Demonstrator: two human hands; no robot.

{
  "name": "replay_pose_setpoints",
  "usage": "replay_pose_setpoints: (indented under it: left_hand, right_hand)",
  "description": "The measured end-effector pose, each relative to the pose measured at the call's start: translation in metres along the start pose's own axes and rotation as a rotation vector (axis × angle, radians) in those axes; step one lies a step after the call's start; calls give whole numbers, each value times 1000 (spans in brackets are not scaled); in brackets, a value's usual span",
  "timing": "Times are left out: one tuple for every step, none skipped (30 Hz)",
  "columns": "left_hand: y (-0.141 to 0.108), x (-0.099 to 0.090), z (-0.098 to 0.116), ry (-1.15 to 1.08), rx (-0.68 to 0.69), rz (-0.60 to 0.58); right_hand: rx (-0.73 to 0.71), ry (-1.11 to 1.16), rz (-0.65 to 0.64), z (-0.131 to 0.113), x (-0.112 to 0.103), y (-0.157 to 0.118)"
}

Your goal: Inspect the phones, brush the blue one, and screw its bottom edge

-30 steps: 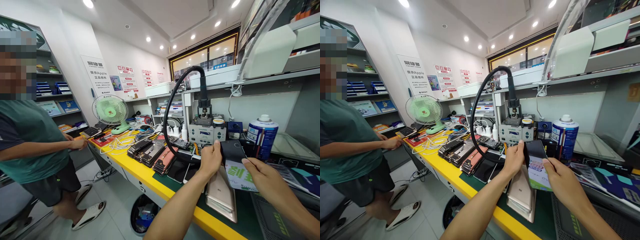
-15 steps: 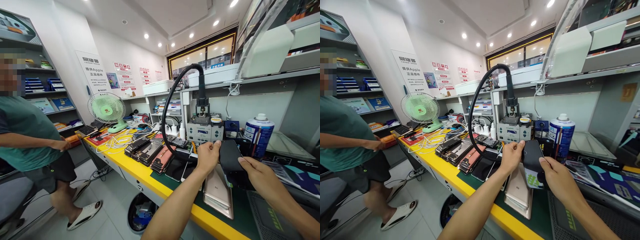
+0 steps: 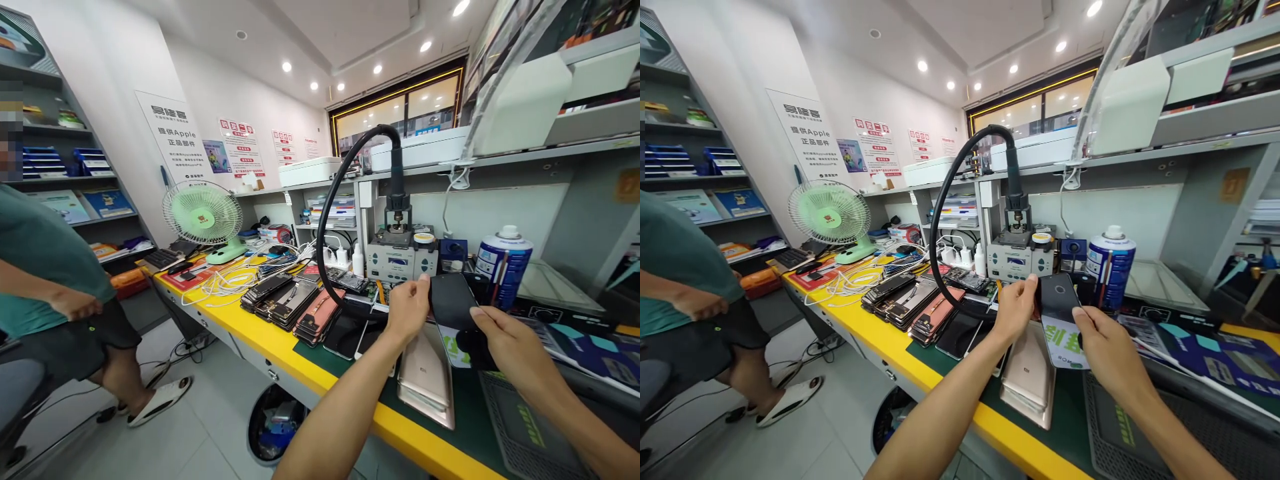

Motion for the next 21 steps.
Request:
replay_pose_setpoints:
  left_hand:
    - [0,0,1,-21,0,-2]
    - [-1,0,3,-39,2,0]
    - [-1,0,4,-58,-3,1]
    - [-1,1,5,-78,-6,-6]
    - [-1,1,6,-84,-6,-5]
    - [-1,2,6,-102,-6,-15]
    - [0,3,6,-121,-7,-29]
    - [0,3,5,-136,-8,-36]
    - [1,4,5,-148,-8,-42]
    - [1,4,5,-153,-7,-46]
    - [1,3,4,-153,-6,-44]
    - [1,3,5,-148,-4,-42]
    - [0,3,5,-143,-6,-37]
    - [0,2,5,-143,-15,-29]
    - [0,1,4,-149,-29,-19]
    - [0,1,3,-160,-46,-9]
    - [0,0,2,-176,-63,-1]
    - [0,1,1,-194,-79,3]
    - [0,1,1,-210,-90,5]
    - [0,1,0,-220,-92,2]
    - [0,2,0,-225,-86,0]
  right_hand:
    - [-12,25,6,-1,0,0]
    - [-37,50,17,-4,0,-1]
    - [-73,68,41,-7,-1,-1]
    - [-115,81,43,-11,0,-2]
    - [-149,94,50,-14,0,-2]
    - [-181,97,40,-17,1,-2]
    - [-186,92,43,-17,2,-2]
    - [-176,97,34,-15,3,-1]
    - [-163,104,19,-14,5,-1]
    - [-151,113,8,-12,7,-1]
    - [-146,122,0,-12,8,-1]
    - [-147,132,-8,-12,8,-1]
    - [-151,140,-10,-12,9,-2]
    - [-157,144,-8,-13,8,-2]
    - [-160,147,-7,-14,8,-3]
    - [-160,149,-8,-14,8,-4]
    - [-157,150,-11,-14,8,-4]
    - [-152,150,-15,-13,8,-4]
    - [-145,151,-23,-13,9,-4]
    - [-138,153,-33,-12,10,-4]
    - [-132,154,-40,-11,11,-4]
Point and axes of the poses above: each hand's wrist, its own y-axis towards the middle knuckle, its own x-axis out of the palm, z = x × y, the point moved 10 cm from there along y, towards the middle knuckle, and after that the axes turned 5 degrees about z, right-handed, at the moved point
